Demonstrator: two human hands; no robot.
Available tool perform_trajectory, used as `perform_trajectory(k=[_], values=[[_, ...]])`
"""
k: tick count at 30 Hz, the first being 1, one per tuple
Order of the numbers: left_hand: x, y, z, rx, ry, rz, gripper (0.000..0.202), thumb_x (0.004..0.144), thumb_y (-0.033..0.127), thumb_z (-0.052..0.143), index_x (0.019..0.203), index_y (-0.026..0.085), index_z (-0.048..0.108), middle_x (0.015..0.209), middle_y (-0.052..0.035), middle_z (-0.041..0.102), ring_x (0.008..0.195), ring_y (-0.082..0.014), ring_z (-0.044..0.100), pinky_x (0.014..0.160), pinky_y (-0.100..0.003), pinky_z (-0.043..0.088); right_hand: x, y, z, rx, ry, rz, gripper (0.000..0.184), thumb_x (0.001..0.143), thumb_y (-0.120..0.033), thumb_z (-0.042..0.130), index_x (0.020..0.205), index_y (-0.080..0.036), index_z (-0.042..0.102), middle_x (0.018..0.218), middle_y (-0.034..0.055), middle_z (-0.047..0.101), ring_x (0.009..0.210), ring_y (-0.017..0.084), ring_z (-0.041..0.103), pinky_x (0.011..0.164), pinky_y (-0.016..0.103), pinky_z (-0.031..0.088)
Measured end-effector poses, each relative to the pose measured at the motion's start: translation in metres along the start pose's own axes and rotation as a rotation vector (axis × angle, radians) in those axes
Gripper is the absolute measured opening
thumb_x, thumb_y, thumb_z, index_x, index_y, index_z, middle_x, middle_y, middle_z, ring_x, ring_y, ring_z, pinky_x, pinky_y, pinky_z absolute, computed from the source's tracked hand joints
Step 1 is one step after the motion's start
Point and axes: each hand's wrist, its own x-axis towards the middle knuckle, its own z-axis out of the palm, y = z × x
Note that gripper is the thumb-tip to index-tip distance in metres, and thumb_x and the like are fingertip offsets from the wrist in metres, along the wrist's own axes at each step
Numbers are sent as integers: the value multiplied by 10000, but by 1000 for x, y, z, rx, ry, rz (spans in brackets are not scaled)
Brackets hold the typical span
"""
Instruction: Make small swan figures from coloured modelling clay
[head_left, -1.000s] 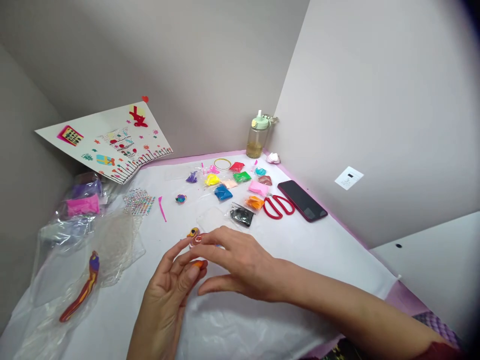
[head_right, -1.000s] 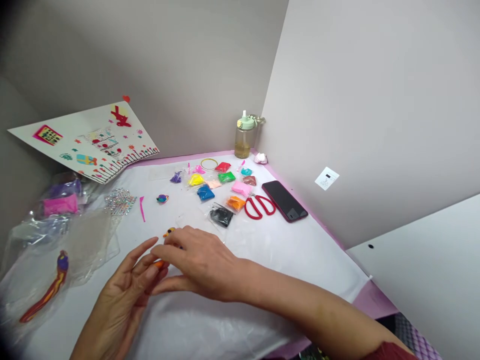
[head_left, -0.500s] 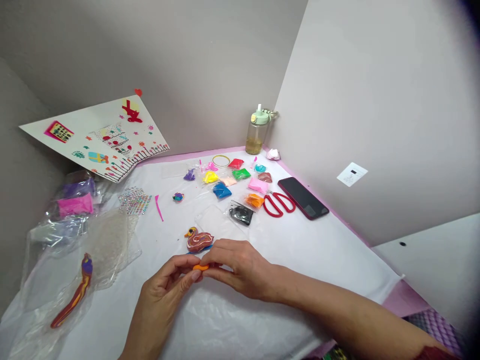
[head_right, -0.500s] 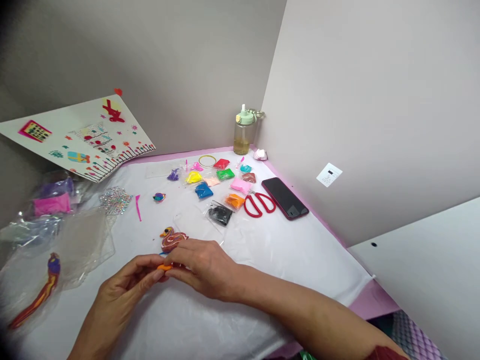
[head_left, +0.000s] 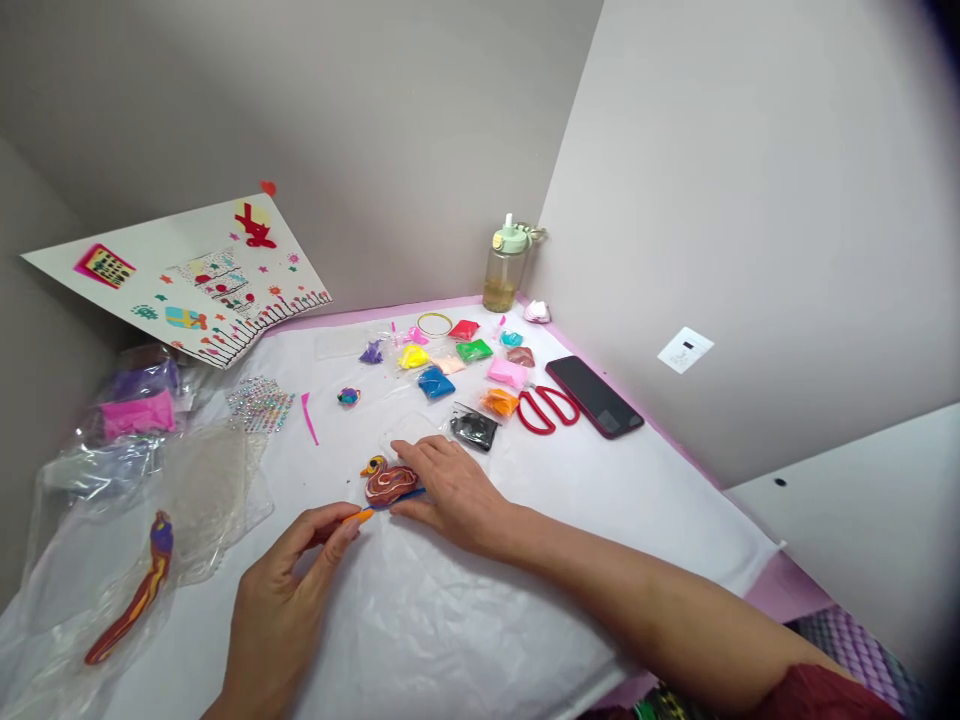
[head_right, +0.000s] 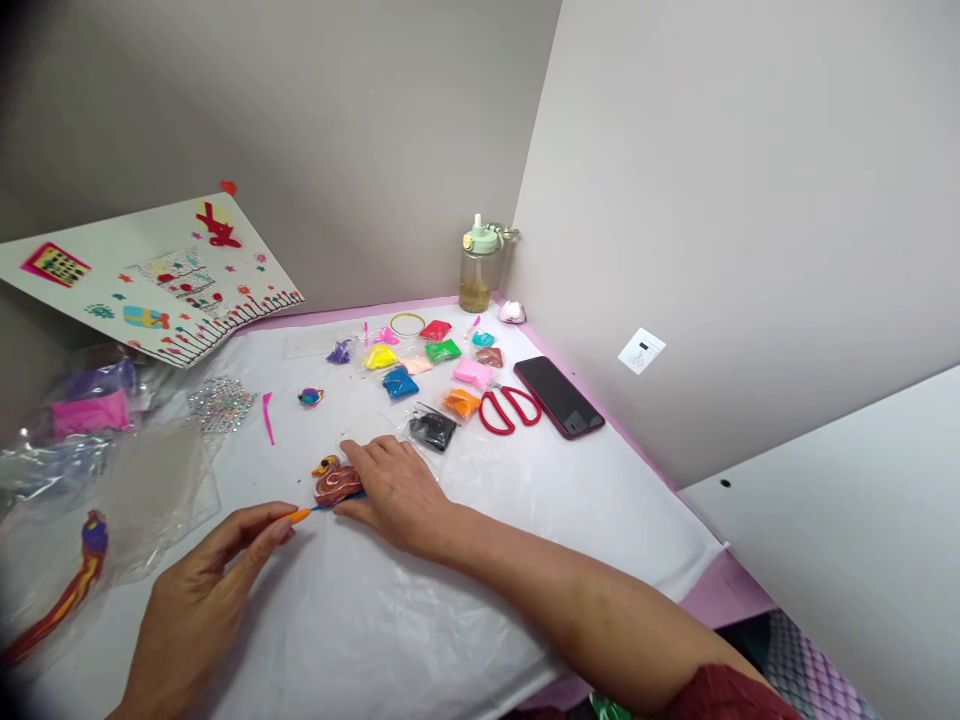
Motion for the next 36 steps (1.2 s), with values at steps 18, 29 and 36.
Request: perform_trajectory(k=[18,29,36], values=[[-5,2,3,-632,-293,-119,198,845,400,735,883,241,622,975,34,595,879,-118,579,820,-197,482,-11,-13,-13,889,201,29,533,816,-149,751,1311,-211,561,1171,66,569,1015,160,654,930,345,568],[-4,2,6,-597,-280,-152,333,846,494,707,1045,232,664,753,36,588,628,-111,492,612,-223,421,-14,-18,-17,651,186,-153,579,875,-161,708,1395,-228,461,1161,81,598,1054,164,610,926,335,561],[-4,-1,12,-526,-305,-105,284,836,461,724,966,211,692,622,50,539,574,-109,468,588,-219,404,-19,-15,-7,391,149,-300,778,923,-299,674,1546,-245,213,1345,138,583,1233,219,566,1015,381,510]])
